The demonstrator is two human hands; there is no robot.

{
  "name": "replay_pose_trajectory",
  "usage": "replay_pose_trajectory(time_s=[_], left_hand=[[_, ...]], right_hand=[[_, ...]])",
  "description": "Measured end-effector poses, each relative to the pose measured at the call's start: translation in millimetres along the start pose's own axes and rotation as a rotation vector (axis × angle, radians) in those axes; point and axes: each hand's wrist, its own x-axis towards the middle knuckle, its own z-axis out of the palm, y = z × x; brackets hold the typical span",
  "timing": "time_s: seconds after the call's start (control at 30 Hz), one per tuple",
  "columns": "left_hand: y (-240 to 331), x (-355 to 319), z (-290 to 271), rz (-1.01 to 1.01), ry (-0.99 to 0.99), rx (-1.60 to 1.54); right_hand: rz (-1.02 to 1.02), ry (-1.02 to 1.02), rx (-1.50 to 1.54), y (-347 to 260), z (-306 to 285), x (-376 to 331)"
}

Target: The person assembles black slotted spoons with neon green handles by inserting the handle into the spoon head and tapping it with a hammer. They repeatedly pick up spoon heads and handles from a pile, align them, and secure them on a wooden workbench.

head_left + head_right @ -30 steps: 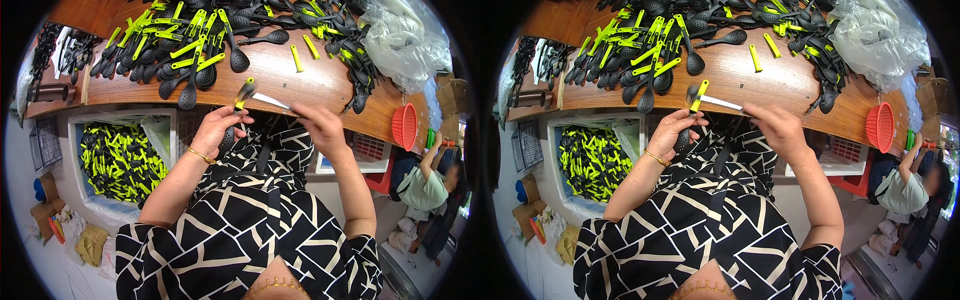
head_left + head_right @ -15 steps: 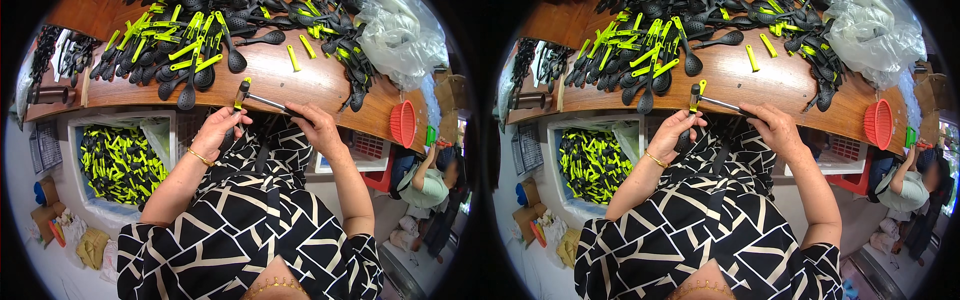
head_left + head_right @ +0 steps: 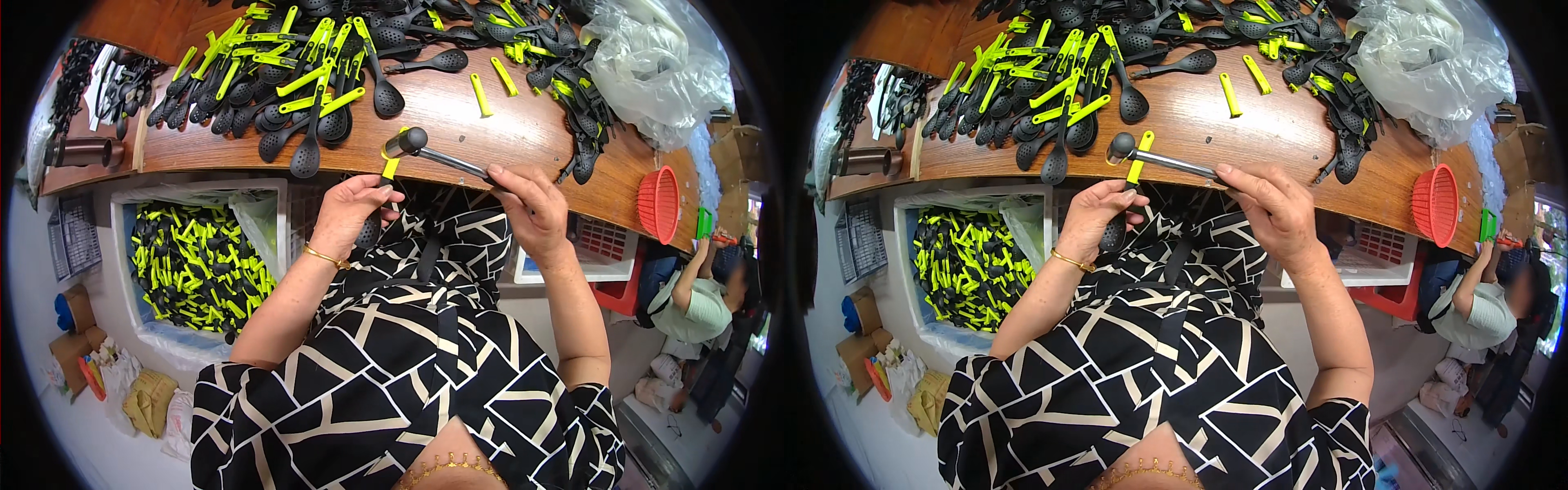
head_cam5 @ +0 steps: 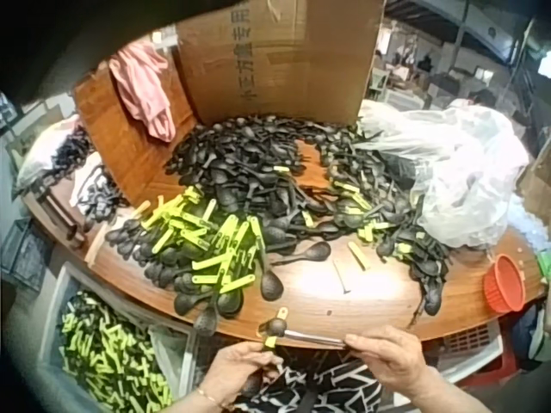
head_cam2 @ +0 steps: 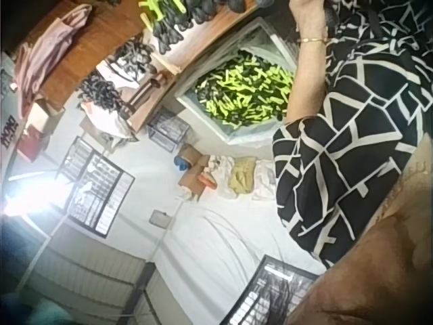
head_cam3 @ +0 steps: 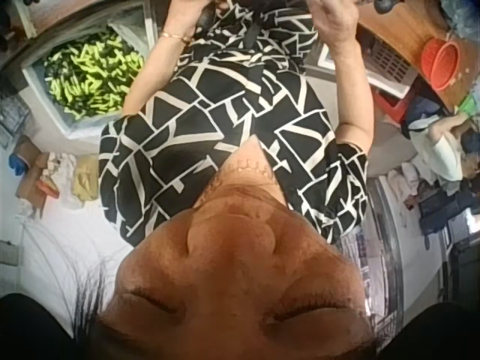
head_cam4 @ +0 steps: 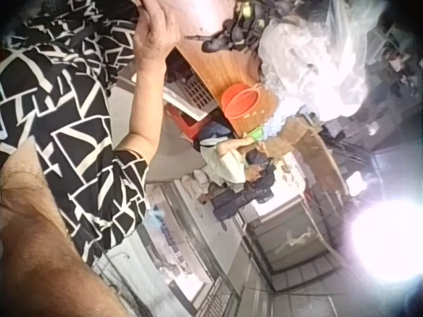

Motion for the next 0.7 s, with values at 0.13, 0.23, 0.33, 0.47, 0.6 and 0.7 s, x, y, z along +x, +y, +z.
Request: replay_pose_trajectory(time_s=[0.13,0.23,0.33,0.47,0.6,0.7], left_hand=[[-8.3,1.7,-2.0,0.045,-0.014,-0.049],[-7.0,0.9,0.3,0.038,0.006,-0.051],[-3.3,-1.3,3.4,0.032,0.012,-0.038],[-12.3,3.6,-0.3,0.117,-0.04,-0.016],[-10.2,-7.6,-7.1,0.148,-0.088,0.06],[-23.9,-32.8,-48.4,0.312,-0.007,0.266]], right_hand=[[0.075,-0.165,-0.107,1.6,5.4,-6.5],[0.007,-0.024,-0.013,3.5,6.7,-3.1],[0.035,-0.043,0.015,4.3,10.9,-10.1],[0.207,-0.228,-0.02,17.3,3.4,-15.2],[0.432,-0.273,0.12,41.3,-15.9,-16.2],[0.4,-0.236,-0.014,58.4,-34.7,-14.9]])
